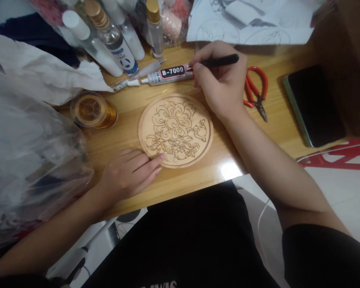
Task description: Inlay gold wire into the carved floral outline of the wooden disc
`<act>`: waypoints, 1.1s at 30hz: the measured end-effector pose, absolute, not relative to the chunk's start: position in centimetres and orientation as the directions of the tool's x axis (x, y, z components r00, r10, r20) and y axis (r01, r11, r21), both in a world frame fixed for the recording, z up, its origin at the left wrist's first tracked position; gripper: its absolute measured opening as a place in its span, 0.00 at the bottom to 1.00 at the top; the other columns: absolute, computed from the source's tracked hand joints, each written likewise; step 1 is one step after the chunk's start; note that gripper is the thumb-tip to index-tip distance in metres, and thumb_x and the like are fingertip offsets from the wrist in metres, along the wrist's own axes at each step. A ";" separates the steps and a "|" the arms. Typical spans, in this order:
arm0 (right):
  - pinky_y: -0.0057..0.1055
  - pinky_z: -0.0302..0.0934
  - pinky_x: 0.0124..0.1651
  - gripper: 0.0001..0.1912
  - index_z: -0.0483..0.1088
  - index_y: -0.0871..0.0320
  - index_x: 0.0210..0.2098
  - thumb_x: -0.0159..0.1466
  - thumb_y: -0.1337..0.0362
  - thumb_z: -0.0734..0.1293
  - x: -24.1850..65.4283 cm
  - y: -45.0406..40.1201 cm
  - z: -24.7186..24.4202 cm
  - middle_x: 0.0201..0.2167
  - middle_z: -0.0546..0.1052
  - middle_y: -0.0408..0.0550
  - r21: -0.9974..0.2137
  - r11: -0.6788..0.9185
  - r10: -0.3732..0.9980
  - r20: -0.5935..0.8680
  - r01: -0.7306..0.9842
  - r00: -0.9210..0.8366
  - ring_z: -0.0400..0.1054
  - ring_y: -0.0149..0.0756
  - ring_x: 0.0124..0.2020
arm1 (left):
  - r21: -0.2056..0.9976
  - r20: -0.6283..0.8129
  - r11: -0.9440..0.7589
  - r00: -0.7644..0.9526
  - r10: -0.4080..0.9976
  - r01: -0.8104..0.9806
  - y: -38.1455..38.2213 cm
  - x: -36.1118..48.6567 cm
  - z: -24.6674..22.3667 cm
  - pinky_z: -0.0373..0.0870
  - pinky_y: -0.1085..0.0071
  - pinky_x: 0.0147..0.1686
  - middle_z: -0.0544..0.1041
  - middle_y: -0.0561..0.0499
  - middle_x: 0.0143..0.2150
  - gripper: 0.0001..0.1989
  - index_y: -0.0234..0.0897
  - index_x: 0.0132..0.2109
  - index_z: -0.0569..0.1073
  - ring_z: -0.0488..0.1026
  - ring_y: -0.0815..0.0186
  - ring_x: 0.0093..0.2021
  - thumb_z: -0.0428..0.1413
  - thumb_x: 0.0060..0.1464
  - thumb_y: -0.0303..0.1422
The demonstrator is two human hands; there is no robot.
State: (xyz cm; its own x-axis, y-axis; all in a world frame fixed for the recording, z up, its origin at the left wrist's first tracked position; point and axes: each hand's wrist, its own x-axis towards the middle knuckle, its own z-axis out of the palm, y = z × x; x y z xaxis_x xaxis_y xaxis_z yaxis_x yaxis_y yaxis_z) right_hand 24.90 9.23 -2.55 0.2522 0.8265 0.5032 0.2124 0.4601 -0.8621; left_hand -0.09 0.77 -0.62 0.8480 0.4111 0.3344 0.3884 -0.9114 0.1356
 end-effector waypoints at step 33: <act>0.31 0.53 0.19 0.13 0.74 0.50 0.23 0.51 0.48 0.74 24.9 9.4 -2.6 0.15 0.69 0.38 -0.856 0.455 0.827 0.509 0.246 0.240 0.61 0.28 0.15 | 0.164 0.269 -0.899 0.858 0.437 0.406 0.7 0.0 -0.6 0.61 0.68 0.29 0.75 0.50 0.29 0.13 0.28 0.50 0.72 0.71 0.66 0.29 0.50 0.63 0.31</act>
State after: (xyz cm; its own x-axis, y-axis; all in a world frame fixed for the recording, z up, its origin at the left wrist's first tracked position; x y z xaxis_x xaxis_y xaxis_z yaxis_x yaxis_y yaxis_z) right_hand 24.88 9.39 -2.57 0.2404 0.8266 0.5088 0.2460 0.4552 -0.8558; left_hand 0.02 0.73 -0.63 0.8584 0.4366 0.2695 0.4057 -0.8991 0.1644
